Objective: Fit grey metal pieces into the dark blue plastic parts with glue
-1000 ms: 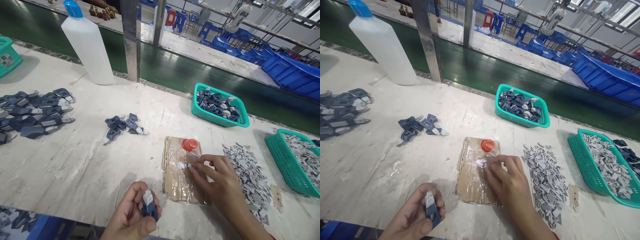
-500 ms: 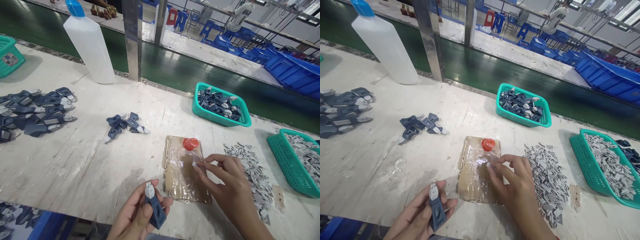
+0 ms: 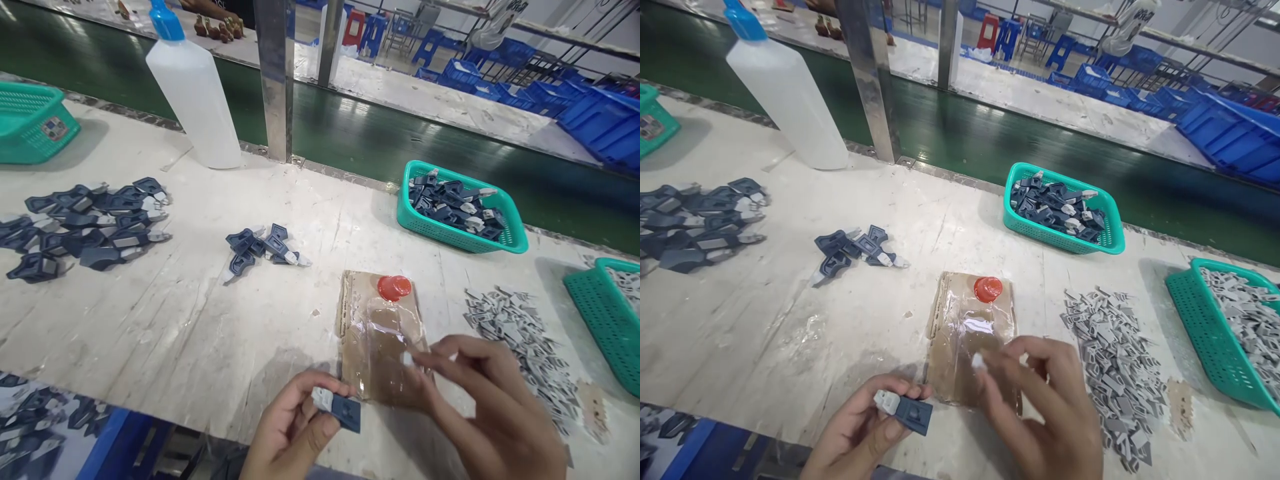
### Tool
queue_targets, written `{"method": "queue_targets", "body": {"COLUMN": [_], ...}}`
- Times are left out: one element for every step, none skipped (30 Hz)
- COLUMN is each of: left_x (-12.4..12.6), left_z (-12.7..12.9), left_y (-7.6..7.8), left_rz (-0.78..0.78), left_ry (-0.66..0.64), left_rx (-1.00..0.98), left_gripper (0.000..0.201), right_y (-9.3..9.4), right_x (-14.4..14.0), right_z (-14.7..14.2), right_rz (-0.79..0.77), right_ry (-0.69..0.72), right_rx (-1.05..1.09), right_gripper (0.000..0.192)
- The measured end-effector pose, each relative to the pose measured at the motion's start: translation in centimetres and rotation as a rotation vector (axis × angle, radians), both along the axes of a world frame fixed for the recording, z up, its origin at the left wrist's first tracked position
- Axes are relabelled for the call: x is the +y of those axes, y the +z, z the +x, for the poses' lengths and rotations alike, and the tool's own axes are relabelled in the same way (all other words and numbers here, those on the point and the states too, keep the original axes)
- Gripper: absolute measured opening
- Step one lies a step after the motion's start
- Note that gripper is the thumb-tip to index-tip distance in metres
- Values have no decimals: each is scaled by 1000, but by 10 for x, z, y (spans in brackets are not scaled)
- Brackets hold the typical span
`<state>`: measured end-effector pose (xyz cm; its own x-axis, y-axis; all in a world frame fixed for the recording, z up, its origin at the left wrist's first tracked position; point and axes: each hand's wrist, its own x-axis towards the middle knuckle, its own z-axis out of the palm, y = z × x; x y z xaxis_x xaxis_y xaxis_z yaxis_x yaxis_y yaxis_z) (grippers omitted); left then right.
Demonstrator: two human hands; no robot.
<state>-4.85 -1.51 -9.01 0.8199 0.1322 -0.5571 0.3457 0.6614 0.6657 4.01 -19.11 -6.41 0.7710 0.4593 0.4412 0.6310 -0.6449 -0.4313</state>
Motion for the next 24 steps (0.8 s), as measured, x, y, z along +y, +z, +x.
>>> {"method": "queue_targets", "body": {"left_x": [-1, -1, -1, -1, -2, -1, -1, -1, -1, -1, -1, -1, -1, -1, -1, -2, -2, -3, -4, -4, -4, -4, -5, -5], "left_z": [0, 0, 0, 0, 1, 1, 1, 1, 1, 1, 1, 0, 0, 0, -1, -1, -1, -2, -2, -3, -3, -4, -5, -6], "left_y": [-1, -1, -1, -1, -1, 0, 1, 1, 2, 2, 2, 2, 2, 1, 0, -1, -1, -2, -2, -2, -2, -1, -1, 1], "left_rz": [0, -2, -8, -13, -14, -12, -11, -8, -3, 1, 4, 13, 29, 49, 77, 107, 134, 155, 176, 198, 217, 229, 233, 228], "left_ry": [2, 7, 15, 23, 26, 25, 22, 19, 14, 9, 4, 2, 1, 0, 1, 3, 4, 4, 6, 13, 21, 34, 50, 68], "left_rx": [1, 0, -5, -14, -17, -16, -16, -16, -16, -18, -24, -34, -44, -57, -72, -88, -105, -123, -143, -161, -178, -193, -205, -216], "left_gripper": [19, 19, 19, 18, 18, 18, 17, 17, 16, 15, 14, 14, 13, 13, 13, 12, 12, 11, 11, 10, 9, 9, 9, 8], "right_y": [1, 1, 0, -1, -3, -5, -8, -10, -12, -14, -16, -17, -17, -17, -16, -15, -13, -12, -11, -10, -10, -12, -14, -17], "right_x": [3, 6, 9, 12, 15, 18, 21, 23, 25, 26, 27, 27, 27, 27, 26, 26, 25, 24, 23, 22, 21, 21, 21, 22], "right_z": [-6, -11, -16, -20, -22, -24, -26, -27, -28, -29, -30, -30, -31, -31, -31, -31, -30, -29, -29, -28, -28, -29, -30, -33], "right_rz": [28, 50, 73, 95, 114, 130, 143, 155, 163, 165, 165, 161, 154, 142, 125, 112, 97, 82, 72, 68, 72, 91, 138, 211], "right_ry": [48, 105, 156, 191, 212, 221, 222, 214, 207, 205, 202, 204, 210, 214, 223, 228, 238, 253, 268, 281, 284, 271, 241, 195], "right_rx": [63, 116, 148, 161, 164, 166, 169, 170, 173, 176, 177, 174, 171, 170, 170, 170, 177, 190, 212, 246, 300, 375, 467, 578], "right_gripper": [20, 22, 23, 25, 26, 27, 28, 28, 27, 27, 26, 26, 26, 26, 26, 26, 24, 22, 19, 16, 12, 9, 6, 6]}}
